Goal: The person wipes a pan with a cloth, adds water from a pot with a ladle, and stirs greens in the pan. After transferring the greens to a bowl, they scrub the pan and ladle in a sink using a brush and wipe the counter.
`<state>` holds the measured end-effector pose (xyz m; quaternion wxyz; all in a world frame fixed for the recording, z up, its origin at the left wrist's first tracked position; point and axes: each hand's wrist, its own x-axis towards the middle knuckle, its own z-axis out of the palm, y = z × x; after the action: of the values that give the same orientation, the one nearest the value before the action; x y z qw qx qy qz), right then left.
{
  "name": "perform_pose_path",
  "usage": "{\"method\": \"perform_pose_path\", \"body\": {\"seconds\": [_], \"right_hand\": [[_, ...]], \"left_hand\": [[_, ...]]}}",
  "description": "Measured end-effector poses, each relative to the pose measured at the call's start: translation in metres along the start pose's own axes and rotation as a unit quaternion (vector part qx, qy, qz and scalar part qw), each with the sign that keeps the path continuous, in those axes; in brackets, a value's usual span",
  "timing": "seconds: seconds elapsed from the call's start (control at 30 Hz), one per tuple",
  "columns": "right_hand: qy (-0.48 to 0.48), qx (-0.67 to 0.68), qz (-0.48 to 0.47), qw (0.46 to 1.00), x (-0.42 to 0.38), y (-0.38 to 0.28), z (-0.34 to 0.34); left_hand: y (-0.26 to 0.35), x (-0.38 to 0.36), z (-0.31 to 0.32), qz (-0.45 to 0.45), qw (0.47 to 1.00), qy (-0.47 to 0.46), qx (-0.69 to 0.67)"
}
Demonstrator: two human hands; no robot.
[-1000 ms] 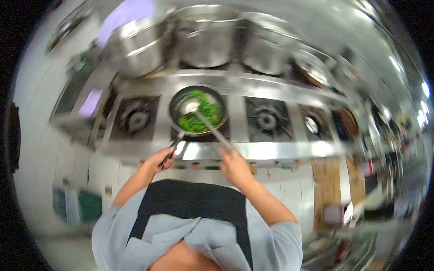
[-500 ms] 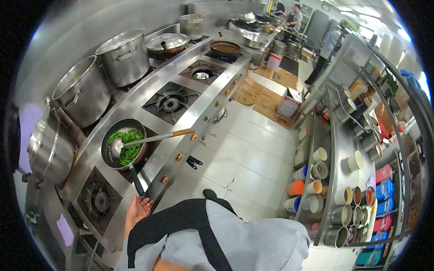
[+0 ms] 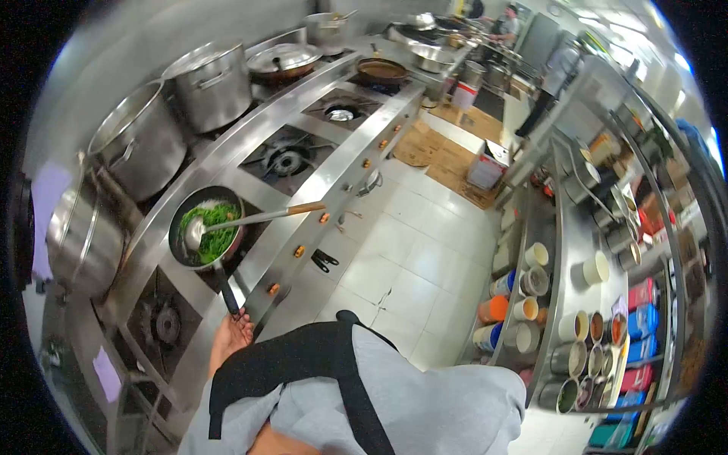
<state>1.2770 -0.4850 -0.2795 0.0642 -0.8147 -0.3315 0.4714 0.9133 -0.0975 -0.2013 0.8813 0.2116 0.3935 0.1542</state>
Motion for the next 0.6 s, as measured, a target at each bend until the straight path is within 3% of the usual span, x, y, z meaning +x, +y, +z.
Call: {"method": "perform_pose_path", "body": {"seconds": [0.17,0.23,0.3,0.4,0.47,0.6], "right_hand": [[-0.04,-0.037,-0.022,0.998,0.036,-0.012,-0.038],[-0.058,-0.056,-0.032,0.996,0.058,-0.022,-0.055],[-0.081,-0.081,-0.047,0.992,0.081,-0.033,-0.072],[-0.107,-0.112,-0.075,0.985,0.115,-0.048,-0.094],[-0.122,-0.134,-0.097,0.979,0.136,-0.057,-0.105],[-0.143,-0.171,-0.15,0.963,0.174,-0.072,-0.119]], "left_hand": [[0.007,0.004,0.003,0.014,0.999,0.041,-0.001],[0.007,0.011,0.01,0.05,0.991,0.059,-0.112],[0.007,0.014,0.009,0.078,0.989,0.042,-0.122],[0.018,-0.002,0.047,0.087,0.985,0.091,-0.121],[0.021,0.003,0.049,0.106,0.982,0.054,-0.144],[0.032,0.007,0.066,0.13,0.97,0.077,-0.191]]}}
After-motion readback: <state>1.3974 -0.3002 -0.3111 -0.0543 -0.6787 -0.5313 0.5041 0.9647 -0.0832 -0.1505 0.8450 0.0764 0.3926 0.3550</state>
